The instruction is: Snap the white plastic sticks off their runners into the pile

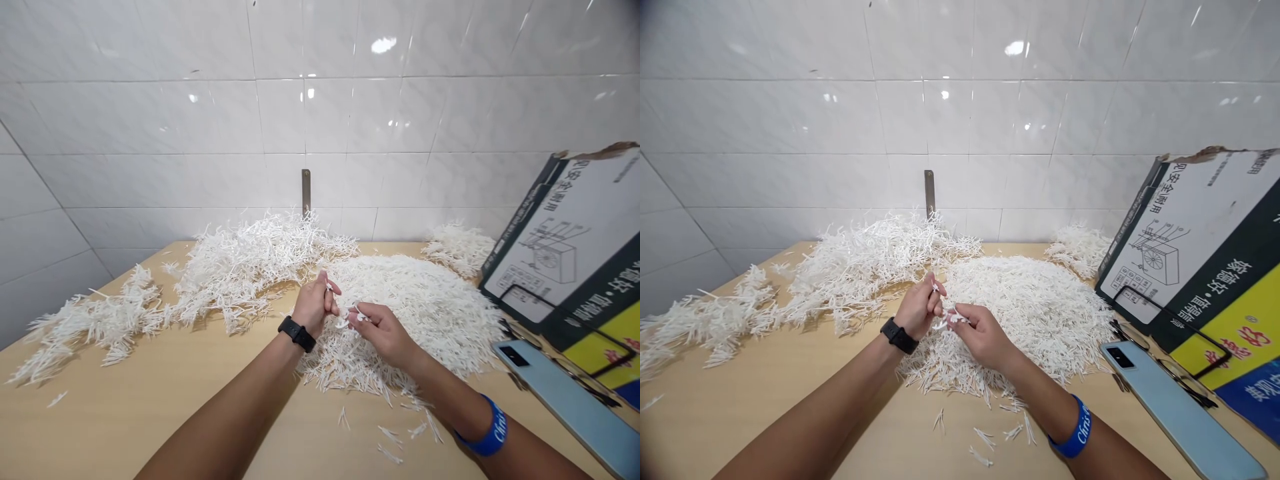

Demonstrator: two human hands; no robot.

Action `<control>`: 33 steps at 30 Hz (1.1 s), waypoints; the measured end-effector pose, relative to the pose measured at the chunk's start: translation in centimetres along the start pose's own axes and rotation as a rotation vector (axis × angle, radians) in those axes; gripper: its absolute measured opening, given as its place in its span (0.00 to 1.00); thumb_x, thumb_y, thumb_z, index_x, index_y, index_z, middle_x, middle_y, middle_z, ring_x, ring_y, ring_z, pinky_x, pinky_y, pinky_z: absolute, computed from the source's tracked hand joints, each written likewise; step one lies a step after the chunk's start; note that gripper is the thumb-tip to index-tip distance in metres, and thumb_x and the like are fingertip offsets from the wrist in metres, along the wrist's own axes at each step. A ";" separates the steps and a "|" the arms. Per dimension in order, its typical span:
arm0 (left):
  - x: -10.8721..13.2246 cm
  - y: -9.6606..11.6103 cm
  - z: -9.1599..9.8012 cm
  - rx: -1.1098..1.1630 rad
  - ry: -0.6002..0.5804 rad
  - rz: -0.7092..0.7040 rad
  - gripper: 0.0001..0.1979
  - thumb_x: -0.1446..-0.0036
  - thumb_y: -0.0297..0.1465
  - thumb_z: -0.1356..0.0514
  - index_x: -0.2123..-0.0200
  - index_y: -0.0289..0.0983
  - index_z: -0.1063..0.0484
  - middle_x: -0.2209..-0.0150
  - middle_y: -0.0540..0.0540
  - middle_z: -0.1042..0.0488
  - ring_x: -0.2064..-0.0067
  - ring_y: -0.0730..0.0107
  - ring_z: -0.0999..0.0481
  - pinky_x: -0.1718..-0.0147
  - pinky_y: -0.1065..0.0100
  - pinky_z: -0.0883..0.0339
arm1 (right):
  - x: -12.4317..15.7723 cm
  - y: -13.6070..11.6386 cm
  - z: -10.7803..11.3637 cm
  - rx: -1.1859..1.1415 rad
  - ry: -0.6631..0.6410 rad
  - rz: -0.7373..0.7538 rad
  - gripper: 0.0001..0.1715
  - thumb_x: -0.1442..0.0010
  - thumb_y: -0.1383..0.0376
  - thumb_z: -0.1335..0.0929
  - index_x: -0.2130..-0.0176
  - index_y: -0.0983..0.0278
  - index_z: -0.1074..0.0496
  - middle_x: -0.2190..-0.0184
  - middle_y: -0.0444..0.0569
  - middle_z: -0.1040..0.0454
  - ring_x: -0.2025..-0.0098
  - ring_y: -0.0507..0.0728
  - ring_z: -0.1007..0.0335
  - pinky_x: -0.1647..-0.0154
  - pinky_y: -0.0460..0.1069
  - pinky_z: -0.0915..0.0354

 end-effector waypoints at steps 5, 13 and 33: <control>-0.1 0.8 0.0 -0.029 -0.099 -0.007 0.15 0.45 0.40 0.39 0.64 0.33 0.26 0.73 0.45 0.22 0.73 0.71 0.23 0.68 0.68 0.29 | -0.5 1.9 1.6 -0.045 0.129 -0.064 0.24 0.41 0.46 0.36 0.74 0.63 0.37 0.80 0.39 0.46 0.78 0.49 0.52 0.78 0.46 0.51; -0.5 0.6 -0.6 -0.240 -0.146 -0.152 0.11 0.46 0.23 0.46 0.66 0.35 0.24 0.62 0.43 0.22 0.60 0.67 0.23 0.58 0.66 0.32 | -0.2 0.9 2.2 -0.146 0.210 0.007 0.19 0.40 0.51 0.34 0.58 0.63 0.30 0.78 0.40 0.41 0.75 0.51 0.43 0.72 0.47 0.41; -2.5 -0.7 3.8 -0.566 0.060 -0.354 0.16 0.40 0.30 0.53 0.58 0.35 0.28 0.71 0.45 0.22 0.72 0.70 0.27 0.70 0.69 0.35 | 2.8 -7.3 7.0 -0.571 0.474 -0.101 0.17 0.60 0.64 0.22 0.67 0.62 0.23 0.65 0.50 0.26 0.65 0.53 0.26 0.73 0.41 0.26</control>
Point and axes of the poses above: each hand's wrist, its own x-axis away from the middle knuckle, its own z-axis out of the back of the hand, y = z × x, the point moved 9 cm from there along -x, towards the middle knuckle
